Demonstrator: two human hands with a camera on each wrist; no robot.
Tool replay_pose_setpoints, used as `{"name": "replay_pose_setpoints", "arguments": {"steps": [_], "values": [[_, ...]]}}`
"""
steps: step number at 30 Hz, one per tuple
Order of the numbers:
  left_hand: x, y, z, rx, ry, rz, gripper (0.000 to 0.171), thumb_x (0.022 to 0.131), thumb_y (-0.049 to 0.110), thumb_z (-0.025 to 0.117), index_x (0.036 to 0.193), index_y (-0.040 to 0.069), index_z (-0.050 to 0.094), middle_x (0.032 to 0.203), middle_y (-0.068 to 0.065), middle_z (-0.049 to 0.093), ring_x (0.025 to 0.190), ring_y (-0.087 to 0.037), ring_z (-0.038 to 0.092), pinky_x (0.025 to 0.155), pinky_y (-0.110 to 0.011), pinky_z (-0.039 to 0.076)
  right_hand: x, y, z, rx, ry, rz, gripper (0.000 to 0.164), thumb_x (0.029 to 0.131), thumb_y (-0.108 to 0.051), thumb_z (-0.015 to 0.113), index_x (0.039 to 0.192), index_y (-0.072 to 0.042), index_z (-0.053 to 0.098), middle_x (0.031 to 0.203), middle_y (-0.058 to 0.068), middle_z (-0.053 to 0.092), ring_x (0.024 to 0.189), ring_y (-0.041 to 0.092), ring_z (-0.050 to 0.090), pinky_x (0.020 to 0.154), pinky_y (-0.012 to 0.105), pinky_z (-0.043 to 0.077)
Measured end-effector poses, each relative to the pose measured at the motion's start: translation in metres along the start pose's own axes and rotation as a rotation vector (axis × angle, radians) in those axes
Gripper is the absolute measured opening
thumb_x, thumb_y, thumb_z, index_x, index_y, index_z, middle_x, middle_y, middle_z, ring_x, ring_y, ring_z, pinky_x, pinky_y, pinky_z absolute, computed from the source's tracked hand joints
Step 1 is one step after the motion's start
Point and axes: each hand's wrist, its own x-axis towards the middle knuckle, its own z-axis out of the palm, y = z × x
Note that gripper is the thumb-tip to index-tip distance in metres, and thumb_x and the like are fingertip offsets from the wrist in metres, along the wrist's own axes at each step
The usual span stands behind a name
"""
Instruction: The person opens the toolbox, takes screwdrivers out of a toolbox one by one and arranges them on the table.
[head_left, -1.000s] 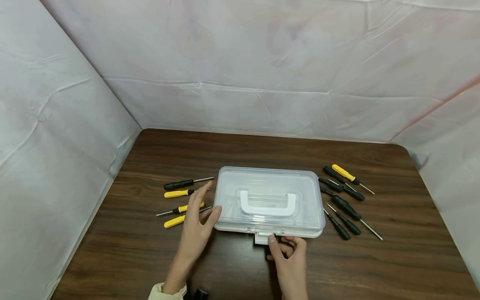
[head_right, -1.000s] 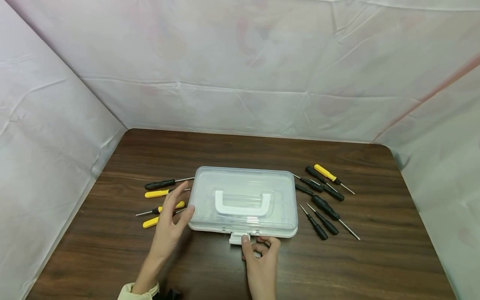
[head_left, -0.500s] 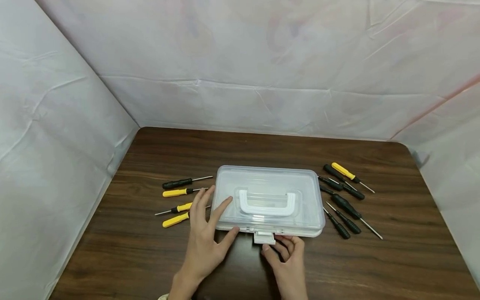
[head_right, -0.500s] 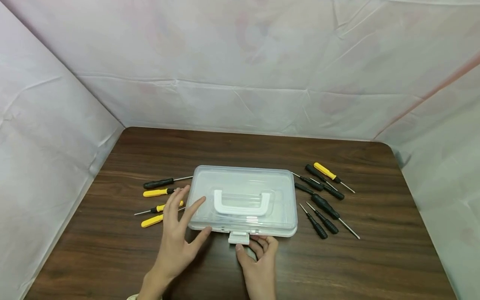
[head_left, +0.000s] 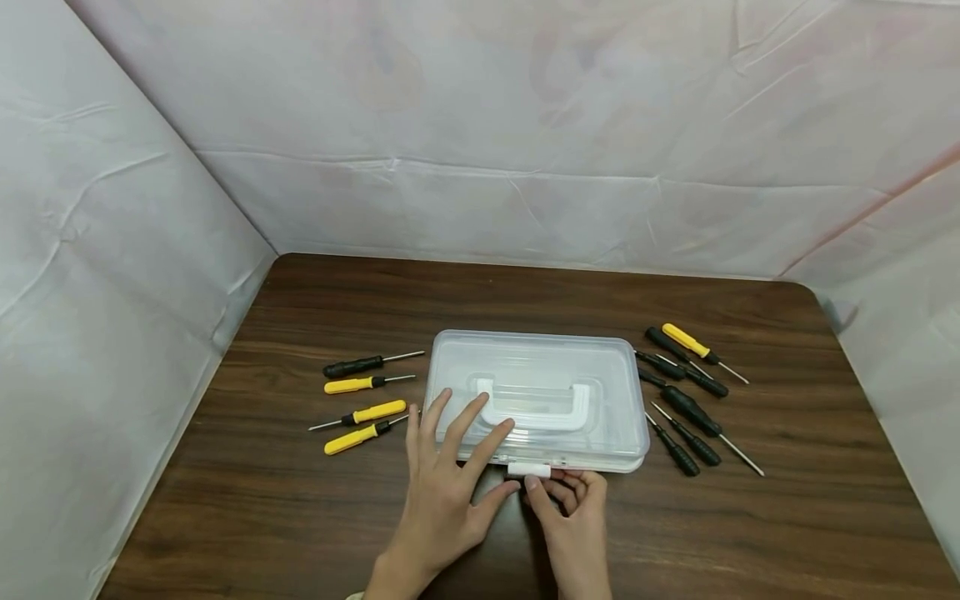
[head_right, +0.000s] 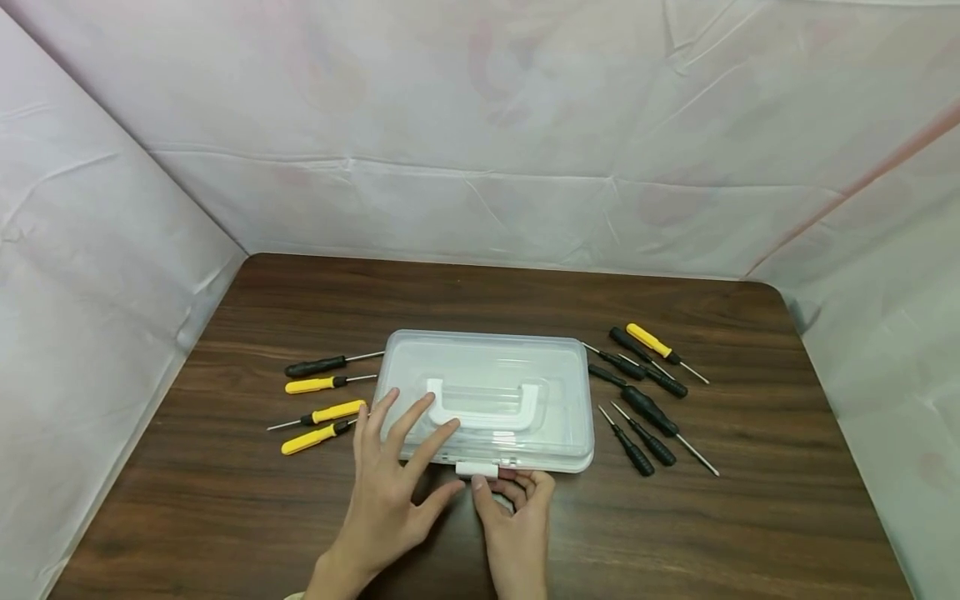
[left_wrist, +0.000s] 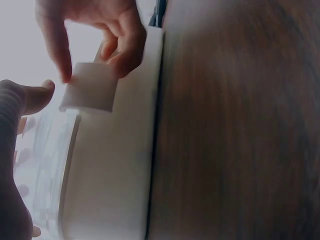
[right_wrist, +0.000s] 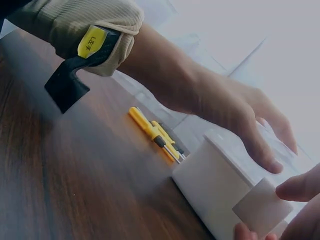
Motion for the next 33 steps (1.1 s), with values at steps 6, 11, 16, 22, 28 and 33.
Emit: {"name": "replay_pose_setpoints", "arguments": {"steps": [6,11,16,22,28,33], "values": [[0.001,0.0,0.006,0.02,0.03,0.015,0.065,0.091,0.044,0.078,0.149,0.023,0.059,0.158,-0.014,0.049,0.148,-0.05,0.033,0.109,-0.084,0.017,0.001,-0.002,0.004,-0.006,0.026,0.004,0.058,0.097,-0.01,0.075,0.134,0.003,0.032,0.127,0.02,0.052,0.098,0.011,0.064,0.078,0.021,0.059],[0.002,0.0,0.008,0.025,0.055,0.012,0.063,0.09,0.043,0.08,0.146,0.023,0.061,0.156,-0.014,0.051,0.148,-0.049,0.034,0.109,-0.083,0.019,0.002,-0.003,0.007,-0.011,0.045,0.014,0.059,0.096,-0.014,0.077,0.133,0.001,0.033,0.122,0.015,0.051,0.097,0.012,0.062,0.078,0.019,0.057],[0.003,0.0,0.011,0.023,0.096,0.008,0.054,0.093,0.043,0.076,0.142,0.022,0.065,0.153,-0.015,0.054,0.145,-0.049,0.036,0.107,-0.085,0.02,0.004,-0.003,0.008,-0.023,0.058,0.01,0.057,0.096,-0.013,0.077,0.131,0.0,0.033,0.118,0.013,0.05,0.094,0.011,0.061,0.076,0.018,0.056],[0.004,0.001,0.014,0.025,0.117,0.0,0.056,0.088,0.04,0.081,0.139,0.022,0.066,0.151,-0.014,0.055,0.144,-0.049,0.037,0.106,-0.085,0.021,0.004,-0.001,0.006,-0.045,0.055,-0.011,0.058,0.095,-0.012,0.077,0.131,0.001,0.033,0.12,0.014,0.048,0.093,0.01,0.06,0.076,0.018,0.055],[0.003,0.001,0.015,0.033,0.107,-0.002,0.058,0.086,0.038,0.083,0.14,0.023,0.066,0.152,-0.013,0.055,0.145,-0.048,0.037,0.105,-0.086,0.022,-0.004,0.002,-0.003,-0.185,0.048,-0.043,0.062,0.094,-0.01,0.077,0.137,0.002,0.034,0.127,0.018,0.046,0.093,0.011,0.057,0.075,0.017,0.054],[0.002,0.002,0.015,0.036,0.107,-0.002,0.056,0.088,0.04,0.081,0.139,0.023,0.066,0.151,-0.013,0.055,0.145,-0.047,0.036,0.105,-0.085,0.022,-0.011,0.007,-0.008,-0.345,0.139,-0.209,0.061,0.086,0.001,0.082,0.133,0.003,0.043,0.124,0.02,0.049,0.093,0.013,0.058,0.072,0.018,0.057]]}}
